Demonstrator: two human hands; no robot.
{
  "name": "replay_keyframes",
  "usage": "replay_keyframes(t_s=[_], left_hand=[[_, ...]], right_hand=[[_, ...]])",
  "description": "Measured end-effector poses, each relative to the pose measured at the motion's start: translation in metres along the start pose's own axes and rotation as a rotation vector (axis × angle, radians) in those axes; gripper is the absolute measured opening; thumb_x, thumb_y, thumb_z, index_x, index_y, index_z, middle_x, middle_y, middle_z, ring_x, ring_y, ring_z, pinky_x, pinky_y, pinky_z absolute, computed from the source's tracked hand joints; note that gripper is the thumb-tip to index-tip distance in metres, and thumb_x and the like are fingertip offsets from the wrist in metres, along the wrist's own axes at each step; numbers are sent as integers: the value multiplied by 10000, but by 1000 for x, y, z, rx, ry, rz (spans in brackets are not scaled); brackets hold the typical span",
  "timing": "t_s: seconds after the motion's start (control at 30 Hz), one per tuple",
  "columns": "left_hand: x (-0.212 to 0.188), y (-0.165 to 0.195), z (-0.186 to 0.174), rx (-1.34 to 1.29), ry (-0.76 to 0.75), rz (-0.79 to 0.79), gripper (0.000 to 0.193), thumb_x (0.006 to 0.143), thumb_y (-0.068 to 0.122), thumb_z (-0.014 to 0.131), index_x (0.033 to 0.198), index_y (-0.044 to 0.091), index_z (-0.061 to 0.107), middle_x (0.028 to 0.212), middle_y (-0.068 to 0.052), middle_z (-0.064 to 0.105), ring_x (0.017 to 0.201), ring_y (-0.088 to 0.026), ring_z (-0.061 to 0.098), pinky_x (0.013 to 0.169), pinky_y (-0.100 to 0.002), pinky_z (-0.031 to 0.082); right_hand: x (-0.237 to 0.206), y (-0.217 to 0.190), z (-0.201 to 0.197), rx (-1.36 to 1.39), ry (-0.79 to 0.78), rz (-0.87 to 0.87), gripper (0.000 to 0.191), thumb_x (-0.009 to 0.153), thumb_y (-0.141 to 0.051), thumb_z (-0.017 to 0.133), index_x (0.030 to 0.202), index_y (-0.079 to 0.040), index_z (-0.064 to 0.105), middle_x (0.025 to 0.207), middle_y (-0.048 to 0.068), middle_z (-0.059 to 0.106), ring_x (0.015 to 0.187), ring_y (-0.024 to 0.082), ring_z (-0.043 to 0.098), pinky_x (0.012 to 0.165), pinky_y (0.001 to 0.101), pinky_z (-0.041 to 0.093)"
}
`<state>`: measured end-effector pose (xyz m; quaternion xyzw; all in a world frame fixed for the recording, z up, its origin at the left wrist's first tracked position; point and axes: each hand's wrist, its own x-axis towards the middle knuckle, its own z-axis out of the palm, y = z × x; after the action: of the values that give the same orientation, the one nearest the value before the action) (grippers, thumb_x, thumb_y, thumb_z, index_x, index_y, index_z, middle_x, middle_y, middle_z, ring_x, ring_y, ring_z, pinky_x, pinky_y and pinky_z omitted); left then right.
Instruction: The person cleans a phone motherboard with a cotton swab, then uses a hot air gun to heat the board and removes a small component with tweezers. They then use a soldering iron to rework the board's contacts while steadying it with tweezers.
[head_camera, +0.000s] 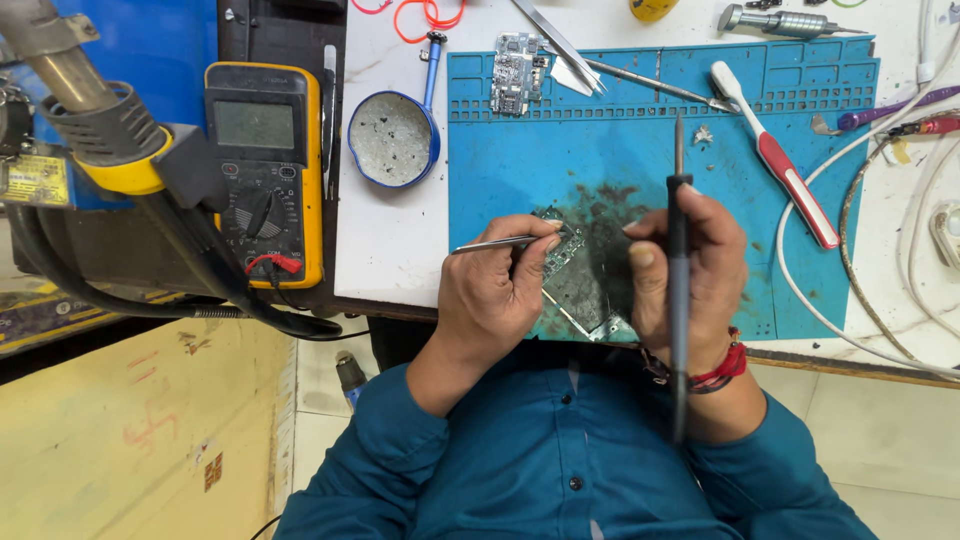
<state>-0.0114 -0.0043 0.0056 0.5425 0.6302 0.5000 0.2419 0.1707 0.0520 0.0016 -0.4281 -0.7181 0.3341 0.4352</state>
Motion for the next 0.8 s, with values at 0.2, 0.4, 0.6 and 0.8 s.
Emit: replay_keyframes(t_s=[0.2, 0.4, 0.6, 0.8], left_hand=[[-1, -1, 0, -1, 9, 26, 91, 1027, 75, 693, 1104, 43, 655, 917, -68, 732, 643, -163, 670, 587, -302, 518], [-2, -1, 0, -45, -2, -1, 101, 1039, 80, 689, 1127, 52, 647, 891, -54, 729, 657, -150, 689, 595, -290, 531], [-1, -2, 0, -9, -10, 27, 108, 1033, 83, 695, 1123, 52, 643, 881, -58, 730, 636, -158, 675, 576, -295, 517], [0, -1, 0, -6, -14, 35, 109, 1035, 87, 691, 1123, 52, 638, 894, -56, 731, 658, -164, 689, 586, -298, 531]], right_hand=[[-5, 4, -14, -227, -51, -207, 249, 1037, -175, 743, 1227, -34, 667, 877, 150, 684, 686, 256, 644, 643, 308, 472], [-1, -3, -9, -106, -40, -144, 163, 1059, -129, 688, 1107, 7, 612, 928, 154, 674, 675, 231, 618, 631, 307, 468], [-1, -3, -15, -82, -110, -181, 116, 977, -117, 664, 963, -28, 590, 832, 124, 646, 636, 228, 597, 603, 320, 459], [0, -2, -16, -63, -165, -182, 128, 946, -120, 680, 917, -33, 590, 800, 111, 645, 607, 221, 596, 574, 314, 454]])
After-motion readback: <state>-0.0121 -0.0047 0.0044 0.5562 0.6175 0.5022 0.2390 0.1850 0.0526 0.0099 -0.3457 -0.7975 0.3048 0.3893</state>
